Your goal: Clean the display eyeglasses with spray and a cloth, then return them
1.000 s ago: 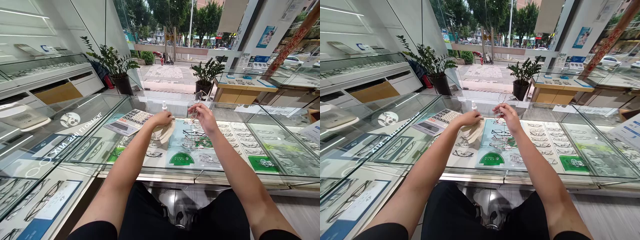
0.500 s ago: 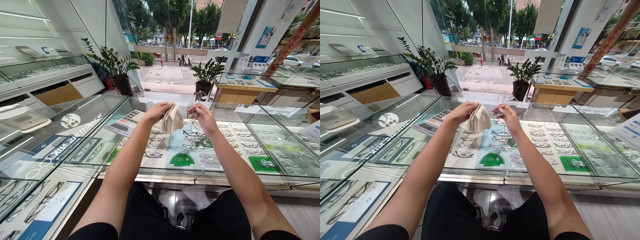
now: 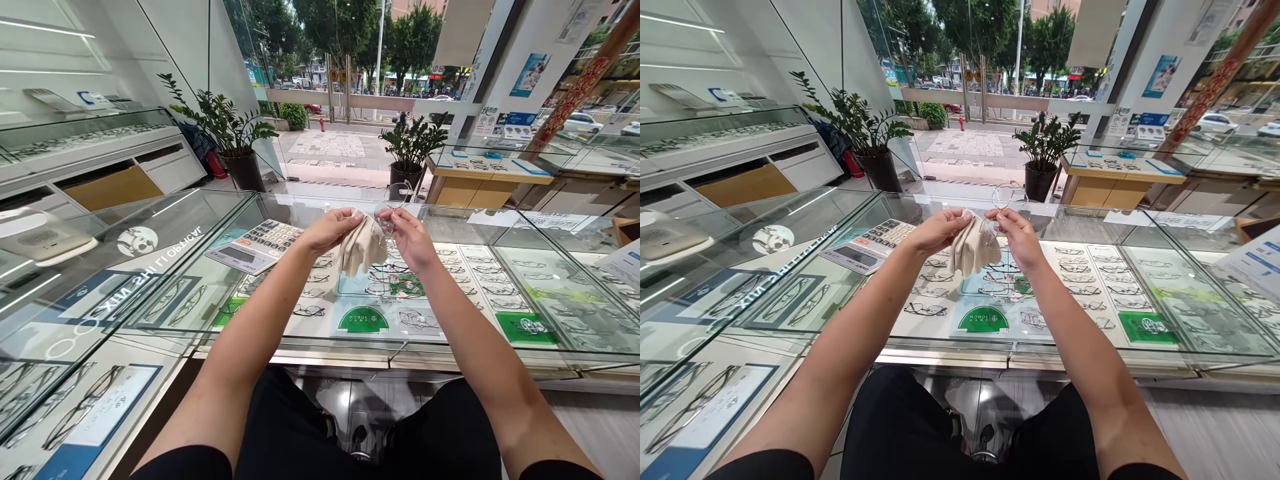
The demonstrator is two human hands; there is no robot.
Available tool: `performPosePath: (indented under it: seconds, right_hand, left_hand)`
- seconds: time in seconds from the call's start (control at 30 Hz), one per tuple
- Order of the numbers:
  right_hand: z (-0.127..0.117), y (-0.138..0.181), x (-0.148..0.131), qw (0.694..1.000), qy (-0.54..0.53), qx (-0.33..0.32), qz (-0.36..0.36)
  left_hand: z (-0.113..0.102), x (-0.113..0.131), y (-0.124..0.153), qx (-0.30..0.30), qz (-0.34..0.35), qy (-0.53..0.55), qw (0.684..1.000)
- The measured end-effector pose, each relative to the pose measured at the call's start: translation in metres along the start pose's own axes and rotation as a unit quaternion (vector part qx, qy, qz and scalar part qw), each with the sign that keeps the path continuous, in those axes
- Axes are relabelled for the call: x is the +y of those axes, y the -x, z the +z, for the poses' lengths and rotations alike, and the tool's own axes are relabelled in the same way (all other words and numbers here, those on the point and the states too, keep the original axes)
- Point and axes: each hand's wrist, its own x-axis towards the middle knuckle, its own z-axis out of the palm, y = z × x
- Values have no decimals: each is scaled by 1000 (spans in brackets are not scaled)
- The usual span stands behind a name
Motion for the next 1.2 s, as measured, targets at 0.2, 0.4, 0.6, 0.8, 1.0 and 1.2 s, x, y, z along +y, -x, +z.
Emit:
performPosePath:
  seconds: [0.2, 0.4, 0.6, 0.8, 1.0, 1.2]
  right_hand:
    - [6, 2, -3, 1000, -8, -22, 6]
    - [8, 5, -2, 999, -16, -20, 40]
    - [10, 7, -4, 998, -36, -28, 43]
    - [10, 8, -5, 999, -22, -13, 33]
    - [11, 9, -8, 999, -21, -7, 26]
    - [12, 8, -8, 999, -29, -2, 17]
  left_hand:
    - [10, -2, 4, -26, 1, 1, 1000]
    - [21, -1, 6, -37, 4, 22, 999]
    - [20, -6, 4, -25, -3, 42, 999]
    - [22, -11, 3, -40, -12, 18, 999]
    - [24, -13, 5, -43, -2, -69, 997]
    - [26, -9, 7, -50, 16, -23, 998]
